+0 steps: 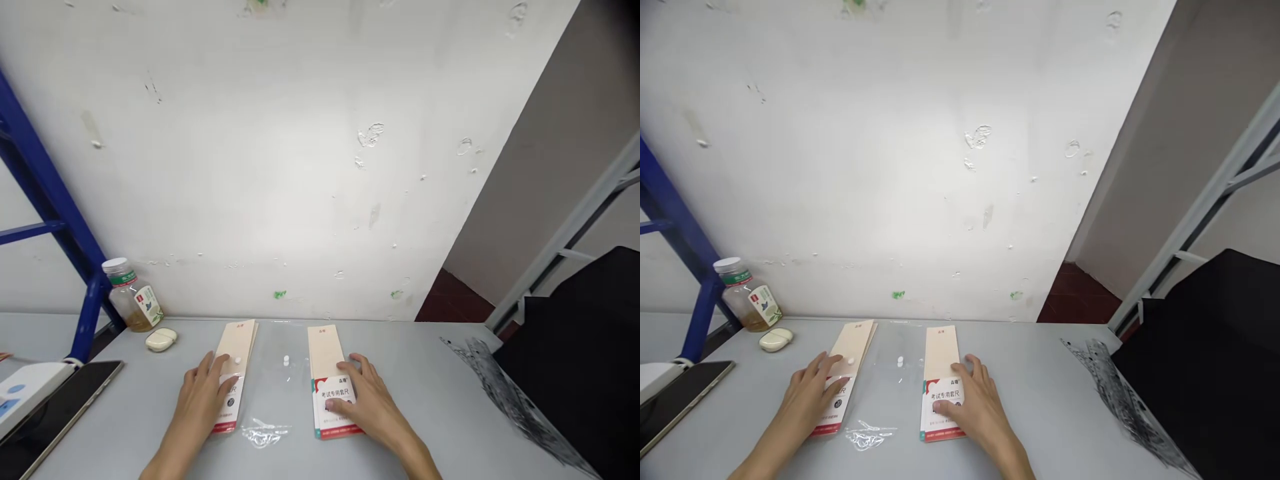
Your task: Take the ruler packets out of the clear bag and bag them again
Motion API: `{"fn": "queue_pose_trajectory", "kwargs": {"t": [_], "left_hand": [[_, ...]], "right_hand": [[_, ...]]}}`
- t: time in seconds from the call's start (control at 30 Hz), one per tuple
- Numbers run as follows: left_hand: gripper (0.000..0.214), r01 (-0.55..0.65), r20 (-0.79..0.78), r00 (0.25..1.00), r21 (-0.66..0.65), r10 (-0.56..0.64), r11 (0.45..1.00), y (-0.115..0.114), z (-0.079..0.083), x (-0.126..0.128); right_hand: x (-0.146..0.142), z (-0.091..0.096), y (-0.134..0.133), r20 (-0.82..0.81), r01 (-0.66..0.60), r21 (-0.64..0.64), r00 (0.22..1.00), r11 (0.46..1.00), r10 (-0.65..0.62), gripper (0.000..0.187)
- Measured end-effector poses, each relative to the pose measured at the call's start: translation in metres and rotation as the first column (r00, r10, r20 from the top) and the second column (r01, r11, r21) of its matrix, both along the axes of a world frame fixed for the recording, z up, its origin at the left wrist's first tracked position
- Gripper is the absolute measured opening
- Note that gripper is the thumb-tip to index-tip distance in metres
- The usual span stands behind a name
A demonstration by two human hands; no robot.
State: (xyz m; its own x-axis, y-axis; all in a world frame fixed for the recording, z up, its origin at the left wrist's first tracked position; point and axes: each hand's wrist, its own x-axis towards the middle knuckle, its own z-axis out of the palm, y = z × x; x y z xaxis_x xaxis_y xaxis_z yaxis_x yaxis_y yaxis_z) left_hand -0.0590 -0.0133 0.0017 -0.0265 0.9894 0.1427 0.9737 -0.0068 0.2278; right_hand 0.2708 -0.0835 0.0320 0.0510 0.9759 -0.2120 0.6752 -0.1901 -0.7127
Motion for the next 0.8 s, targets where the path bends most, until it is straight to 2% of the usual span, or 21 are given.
{"fn": "queue_pose_trajectory", "kwargs": {"t": [0.1, 0.17, 0.2, 0.27, 0.37, 0.43, 0.5, 0.63, 0.7, 0.8], "left_hand": [[0.039, -0.039, -0.031, 0.999, -0.023, 0.039, 0.999, -0.001, 0.005, 0.006], [0.038, -0.019, -0.052, 0.998, -0.001, 0.019, 1.000, -0.005, 0.009, 0.012], [0.038, 0.025, -0.053, 0.998, 0.017, -0.024, 1.000, -0.007, 0.011, 0.016], [0.037, 0.184, -0.023, 0.983, 0.026, -0.184, 0.983, -0.014, 0.013, 0.024], [0.039, 0.445, 0.091, 0.893, -0.044, -0.440, 0.894, -0.027, 0.018, 0.038], [0.041, 0.519, 0.158, 0.850, -0.089, -0.502, 0.850, -0.034, 0.023, 0.047], [0.041, 0.532, 0.186, 0.841, -0.117, -0.508, 0.839, -0.039, 0.031, 0.055], [0.040, 0.498, 0.184, 0.863, -0.144, -0.471, 0.855, -0.043, 0.044, 0.068], [0.042, 0.468, 0.199, 0.878, -0.162, -0.436, 0.869, -0.044, 0.045, 0.072], [0.042, 0.448, 0.200, 0.887, -0.159, -0.416, 0.880, -0.044, 0.039, 0.077]], "right_hand": [[0.004, 0.004, 0.000, 0.027, -0.073, -0.029, 0.997, 0.997, 0.074, 0.072], [0.005, 0.006, -0.001, 0.038, -0.088, -0.027, 0.995, 0.996, 0.089, 0.066], [0.005, 0.006, -0.001, 0.037, -0.089, -0.026, 0.995, 0.996, 0.090, 0.063], [0.004, 0.006, -0.001, 0.017, -0.077, -0.030, 0.997, 0.997, 0.077, 0.055], [0.006, 0.005, 0.000, -0.076, -0.043, -0.045, 0.996, 0.998, 0.039, 0.045], [0.010, 0.005, 0.001, -0.168, -0.038, -0.044, 0.985, 0.998, 0.030, 0.037], [0.013, 0.004, 0.002, -0.243, -0.039, -0.024, 0.969, 0.999, 0.032, 0.028], [0.016, 0.000, 0.005, -0.319, -0.013, -0.011, 0.948, 1.000, 0.009, 0.017], [0.015, -0.004, 0.006, -0.343, 0.012, 0.001, 0.939, 1.000, -0.011, 0.025], [0.014, -0.009, 0.007, -0.353, 0.074, 0.016, 0.933, 0.997, -0.064, 0.051]]}}
